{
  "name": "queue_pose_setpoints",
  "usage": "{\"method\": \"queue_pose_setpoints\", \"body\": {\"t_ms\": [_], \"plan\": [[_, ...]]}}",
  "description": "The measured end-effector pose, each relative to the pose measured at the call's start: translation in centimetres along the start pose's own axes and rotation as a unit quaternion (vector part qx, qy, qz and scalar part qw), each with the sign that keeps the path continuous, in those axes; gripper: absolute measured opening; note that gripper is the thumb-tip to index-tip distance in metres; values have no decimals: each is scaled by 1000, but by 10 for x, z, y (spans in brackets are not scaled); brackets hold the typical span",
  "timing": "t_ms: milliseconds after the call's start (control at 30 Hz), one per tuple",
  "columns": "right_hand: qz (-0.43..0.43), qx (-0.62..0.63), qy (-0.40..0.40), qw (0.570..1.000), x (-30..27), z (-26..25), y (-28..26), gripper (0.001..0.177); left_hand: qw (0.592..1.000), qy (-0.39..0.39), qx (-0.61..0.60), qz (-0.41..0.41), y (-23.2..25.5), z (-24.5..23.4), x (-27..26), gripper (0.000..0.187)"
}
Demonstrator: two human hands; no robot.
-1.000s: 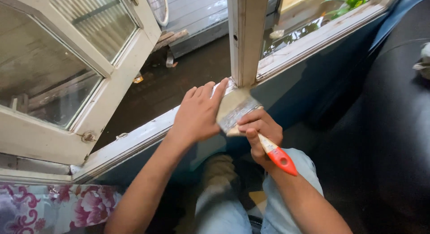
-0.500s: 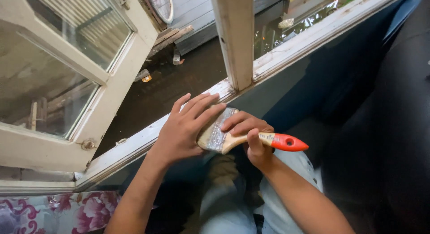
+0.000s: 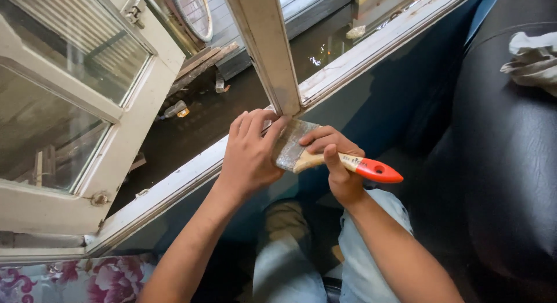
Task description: The person wipes a white window frame with a cloth, then uses a paintbrush to scrub the frame and sill. The person continues scrubbing different sections of the frame and sill with the brush throughout the clip.
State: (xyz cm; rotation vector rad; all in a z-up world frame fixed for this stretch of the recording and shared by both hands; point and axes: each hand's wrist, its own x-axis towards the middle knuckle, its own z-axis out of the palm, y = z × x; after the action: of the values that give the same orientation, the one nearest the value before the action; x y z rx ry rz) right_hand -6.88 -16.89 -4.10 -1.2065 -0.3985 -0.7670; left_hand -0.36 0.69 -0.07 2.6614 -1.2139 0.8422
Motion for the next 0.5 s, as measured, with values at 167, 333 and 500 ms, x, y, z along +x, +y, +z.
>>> {"method": "queue_pose_setpoints", "body": {"t_ms": [167,333,500], "plan": [[7,-16,-10,1000,-1,-3,-6,60,998,-16,-57,-22,4,-15,-1,83],[20,32,-20,999,-7,4,-1,65,999,-20,-34,-18,-6,-31,-18,79],[39,98,-40,994,-10,33,-9,65,996,-58,-57,-23,-20,-53,-35,78]]}}
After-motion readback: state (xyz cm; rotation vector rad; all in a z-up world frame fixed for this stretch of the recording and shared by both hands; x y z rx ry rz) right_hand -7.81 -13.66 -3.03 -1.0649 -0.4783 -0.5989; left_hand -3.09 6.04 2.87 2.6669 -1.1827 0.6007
